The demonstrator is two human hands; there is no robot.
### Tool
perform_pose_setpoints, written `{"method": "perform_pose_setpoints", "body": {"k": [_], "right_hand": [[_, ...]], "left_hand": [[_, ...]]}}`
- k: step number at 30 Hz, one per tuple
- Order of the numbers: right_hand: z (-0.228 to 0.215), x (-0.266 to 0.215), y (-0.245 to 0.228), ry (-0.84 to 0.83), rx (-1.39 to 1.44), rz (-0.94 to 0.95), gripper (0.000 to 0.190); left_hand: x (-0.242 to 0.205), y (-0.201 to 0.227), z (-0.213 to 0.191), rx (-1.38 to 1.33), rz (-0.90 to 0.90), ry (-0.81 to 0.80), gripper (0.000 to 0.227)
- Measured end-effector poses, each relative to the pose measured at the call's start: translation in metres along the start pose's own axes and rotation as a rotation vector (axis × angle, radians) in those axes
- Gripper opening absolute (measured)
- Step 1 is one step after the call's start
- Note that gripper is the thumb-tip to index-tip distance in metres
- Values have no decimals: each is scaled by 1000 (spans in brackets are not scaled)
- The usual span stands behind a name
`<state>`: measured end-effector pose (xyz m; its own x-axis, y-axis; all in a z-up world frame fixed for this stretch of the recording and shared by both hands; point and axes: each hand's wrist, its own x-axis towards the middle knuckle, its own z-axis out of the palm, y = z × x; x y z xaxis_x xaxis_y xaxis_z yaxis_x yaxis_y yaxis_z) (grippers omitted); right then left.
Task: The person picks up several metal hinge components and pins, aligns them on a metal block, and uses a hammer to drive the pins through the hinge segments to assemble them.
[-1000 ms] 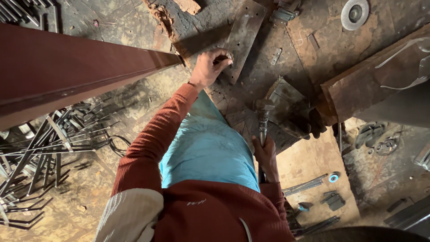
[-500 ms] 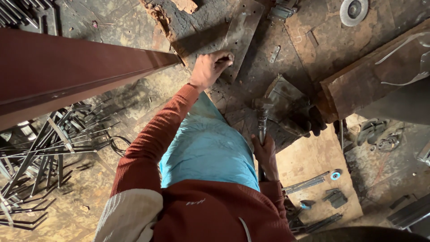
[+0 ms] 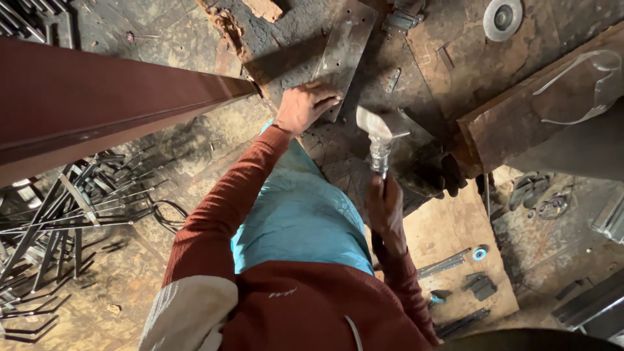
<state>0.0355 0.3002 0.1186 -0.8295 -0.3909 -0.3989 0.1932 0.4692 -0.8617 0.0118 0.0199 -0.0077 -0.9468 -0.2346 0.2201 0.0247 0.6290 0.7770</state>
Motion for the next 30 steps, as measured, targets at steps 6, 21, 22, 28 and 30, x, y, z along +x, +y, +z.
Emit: {"method": "perform_pose_setpoints", "body": {"k": [6, 21, 22, 28, 30], "right_hand": [[15, 38, 19, 16, -307, -262, 34], [6, 27, -40, 122, -196, -593, 37], [21, 38, -26, 123, -350, -445, 37], [9, 38, 3, 122, -440, -278, 36], [3, 36, 9, 155, -424, -196, 35]], "left_hand": [[-3, -9, 0, -52, 46, 43, 21], [-4, -13, 2, -157, 0, 37, 19], [-3, -16, 4, -128, 7, 48, 20], [-8, -24, 11, -196, -13, 25, 21], [6, -28, 11, -285, -115, 11, 22]]}}
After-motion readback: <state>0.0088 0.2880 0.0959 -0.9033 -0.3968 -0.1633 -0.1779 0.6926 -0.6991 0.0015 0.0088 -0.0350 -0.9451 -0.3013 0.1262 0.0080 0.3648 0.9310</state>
